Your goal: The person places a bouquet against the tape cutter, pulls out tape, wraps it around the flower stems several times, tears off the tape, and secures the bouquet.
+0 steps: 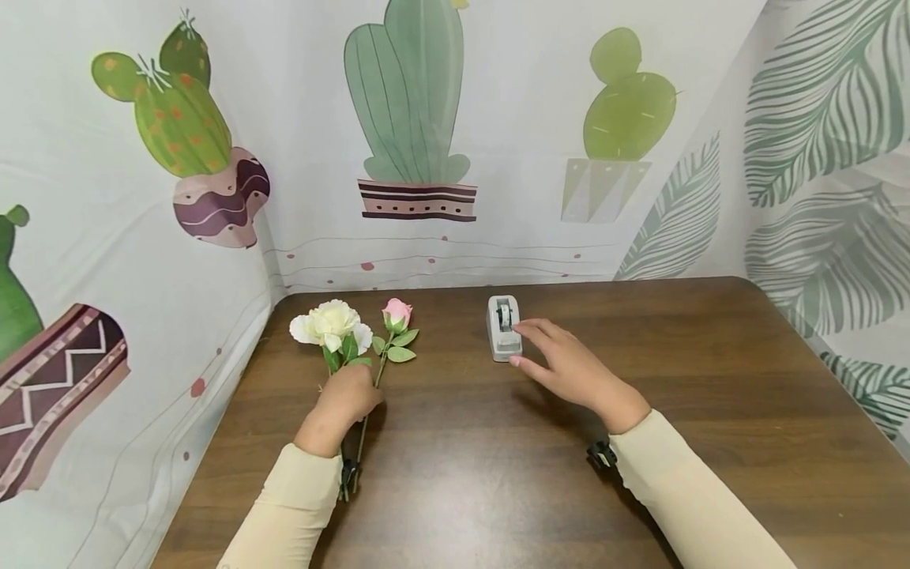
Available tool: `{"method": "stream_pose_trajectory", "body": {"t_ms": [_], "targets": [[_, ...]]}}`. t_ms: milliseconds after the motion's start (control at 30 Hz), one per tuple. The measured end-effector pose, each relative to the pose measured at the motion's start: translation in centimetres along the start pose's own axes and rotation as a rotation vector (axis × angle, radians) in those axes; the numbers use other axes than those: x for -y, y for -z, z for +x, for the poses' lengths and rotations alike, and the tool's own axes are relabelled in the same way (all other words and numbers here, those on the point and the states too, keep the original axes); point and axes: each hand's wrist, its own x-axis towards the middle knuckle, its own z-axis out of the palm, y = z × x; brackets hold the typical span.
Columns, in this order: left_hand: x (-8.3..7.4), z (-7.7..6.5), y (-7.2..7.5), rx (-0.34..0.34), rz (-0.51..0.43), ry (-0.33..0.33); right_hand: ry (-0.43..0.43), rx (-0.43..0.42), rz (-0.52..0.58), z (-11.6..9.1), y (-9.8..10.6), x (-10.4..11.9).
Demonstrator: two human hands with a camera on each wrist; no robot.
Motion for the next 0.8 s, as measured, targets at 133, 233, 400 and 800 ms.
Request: {"method": "stream_pose_trajectory", "body": {"t_ms": [133, 233, 400, 800], "targets": [[-0.2, 0.2, -0.1, 0.017, -0.051, 0.035, 0.013, 0.013, 0.010, 0.1, -0.2, 0.1], [-0.4, 0.2, -0.1, 0.004, -0.071, 0.031, 0.022, 0.018, 0.015, 0.1, -0.4, 0.2], [-0.8, 0.1, 0.1, -0.027, -0.097, -0.003, 0.026, 0.019, 0.023, 0.0, -0.6, 0.4], [-3.8, -1.0, 1.6, -0.157, -0.113, -0.103, 0.105, -0.020, 0.114, 0.0, -1.1, 1.5]]}}
